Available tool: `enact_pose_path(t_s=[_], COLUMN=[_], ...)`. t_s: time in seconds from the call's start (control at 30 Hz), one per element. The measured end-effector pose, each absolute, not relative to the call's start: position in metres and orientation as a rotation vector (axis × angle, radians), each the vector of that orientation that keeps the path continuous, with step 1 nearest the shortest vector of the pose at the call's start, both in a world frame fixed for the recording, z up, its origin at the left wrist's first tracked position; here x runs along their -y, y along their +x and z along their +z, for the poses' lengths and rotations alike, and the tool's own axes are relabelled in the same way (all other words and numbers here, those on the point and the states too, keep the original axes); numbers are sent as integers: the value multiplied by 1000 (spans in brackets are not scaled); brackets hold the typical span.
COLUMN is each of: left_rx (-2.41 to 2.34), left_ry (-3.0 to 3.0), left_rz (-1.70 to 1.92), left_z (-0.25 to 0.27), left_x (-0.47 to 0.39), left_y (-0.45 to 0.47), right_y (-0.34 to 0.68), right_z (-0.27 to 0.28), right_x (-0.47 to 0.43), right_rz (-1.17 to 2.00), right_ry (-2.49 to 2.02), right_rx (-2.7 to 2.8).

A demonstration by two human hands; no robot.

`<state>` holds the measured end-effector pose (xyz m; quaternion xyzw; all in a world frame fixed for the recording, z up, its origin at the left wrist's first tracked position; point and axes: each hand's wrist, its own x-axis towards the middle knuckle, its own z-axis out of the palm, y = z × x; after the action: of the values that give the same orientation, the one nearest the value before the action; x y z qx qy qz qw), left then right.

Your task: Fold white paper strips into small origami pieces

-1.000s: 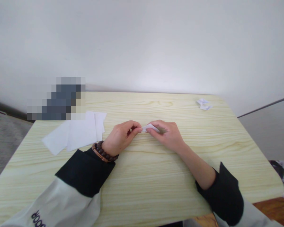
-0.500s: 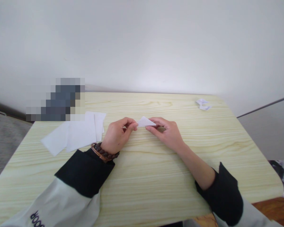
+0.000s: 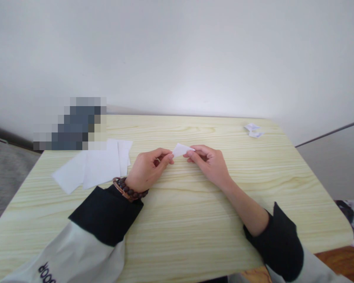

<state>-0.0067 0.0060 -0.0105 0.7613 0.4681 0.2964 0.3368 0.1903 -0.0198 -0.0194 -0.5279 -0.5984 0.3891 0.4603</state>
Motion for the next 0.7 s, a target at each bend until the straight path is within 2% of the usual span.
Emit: enact_pose_path(t_s=[0.4,0.7], left_rx=[-1218,-1182], left_ry=[2008,1964], left_rz=[763,758], left_z=[-8,-7], left_x=[-5,-5], left_y=[-7,-6], right_y=[191,189], right_z=[-18,-18], right_x=[19,20], right_rz=[946,824], right_ry=[-1311,-1329], right_rx=[1510,1567])
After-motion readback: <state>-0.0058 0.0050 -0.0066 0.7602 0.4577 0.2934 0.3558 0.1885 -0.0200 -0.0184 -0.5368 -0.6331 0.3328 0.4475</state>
